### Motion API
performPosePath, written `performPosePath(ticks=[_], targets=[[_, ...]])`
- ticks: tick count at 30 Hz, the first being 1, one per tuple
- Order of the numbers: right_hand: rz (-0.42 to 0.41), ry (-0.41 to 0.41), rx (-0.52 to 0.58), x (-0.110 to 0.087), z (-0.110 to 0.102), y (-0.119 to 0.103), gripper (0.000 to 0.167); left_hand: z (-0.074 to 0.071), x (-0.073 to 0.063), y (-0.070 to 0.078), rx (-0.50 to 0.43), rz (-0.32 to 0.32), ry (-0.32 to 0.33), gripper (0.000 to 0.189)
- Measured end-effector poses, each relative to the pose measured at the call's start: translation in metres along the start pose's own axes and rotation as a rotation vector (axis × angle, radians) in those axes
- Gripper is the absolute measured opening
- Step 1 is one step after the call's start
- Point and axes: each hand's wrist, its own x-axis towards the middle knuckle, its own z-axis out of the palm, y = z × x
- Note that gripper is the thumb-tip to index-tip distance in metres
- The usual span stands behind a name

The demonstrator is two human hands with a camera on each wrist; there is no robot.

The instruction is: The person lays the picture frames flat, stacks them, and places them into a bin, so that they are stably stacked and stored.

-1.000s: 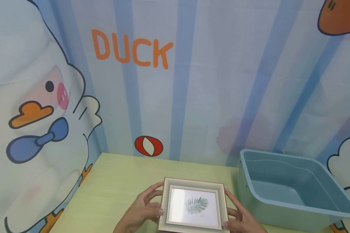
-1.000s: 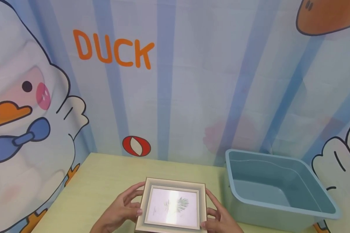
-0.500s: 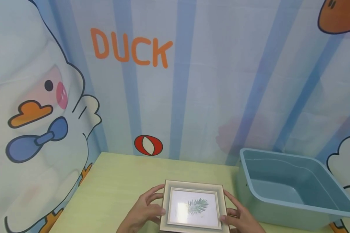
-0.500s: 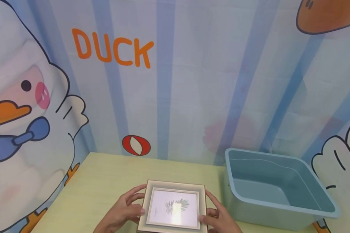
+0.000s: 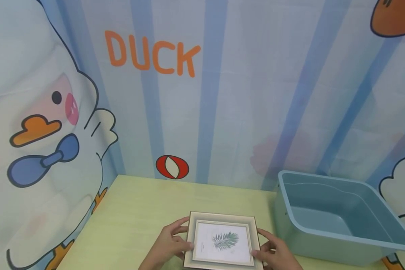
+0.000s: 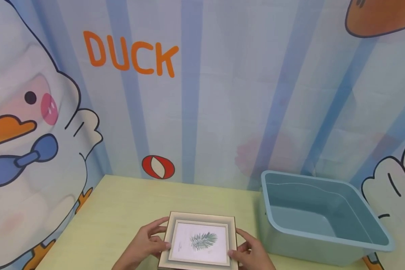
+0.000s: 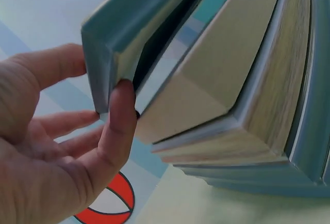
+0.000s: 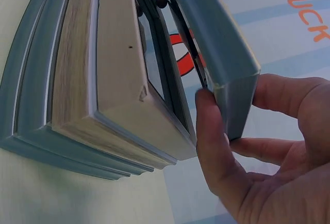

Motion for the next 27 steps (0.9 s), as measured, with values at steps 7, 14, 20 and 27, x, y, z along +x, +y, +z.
performPosePath(ticks=[7, 14, 20, 27], targets=[[-0.027, -0.008, -0.047, -0.001, -0.002, 0.004, 0.082, 0.012, -0.005, 0.002, 0.131, 0.001, 0.092, 0.076], [-0.05, -0.011, -0.092, -0.001, -0.001, 0.005, 0.079, 0.019, -0.009, 0.009, 0.277, -0.003, 0.151, 0.069], [-0.082, -0.009, -0.15, 0.001, -0.002, 0.006, 0.077, 0.025, -0.012, 0.013, 0.353, -0.014, 0.19, 0.067], [-0.089, 0.003, -0.189, 0.004, -0.003, 0.012, 0.079, 0.027, -0.013, 0.012, 0.439, 0.005, 0.215, 0.064]])
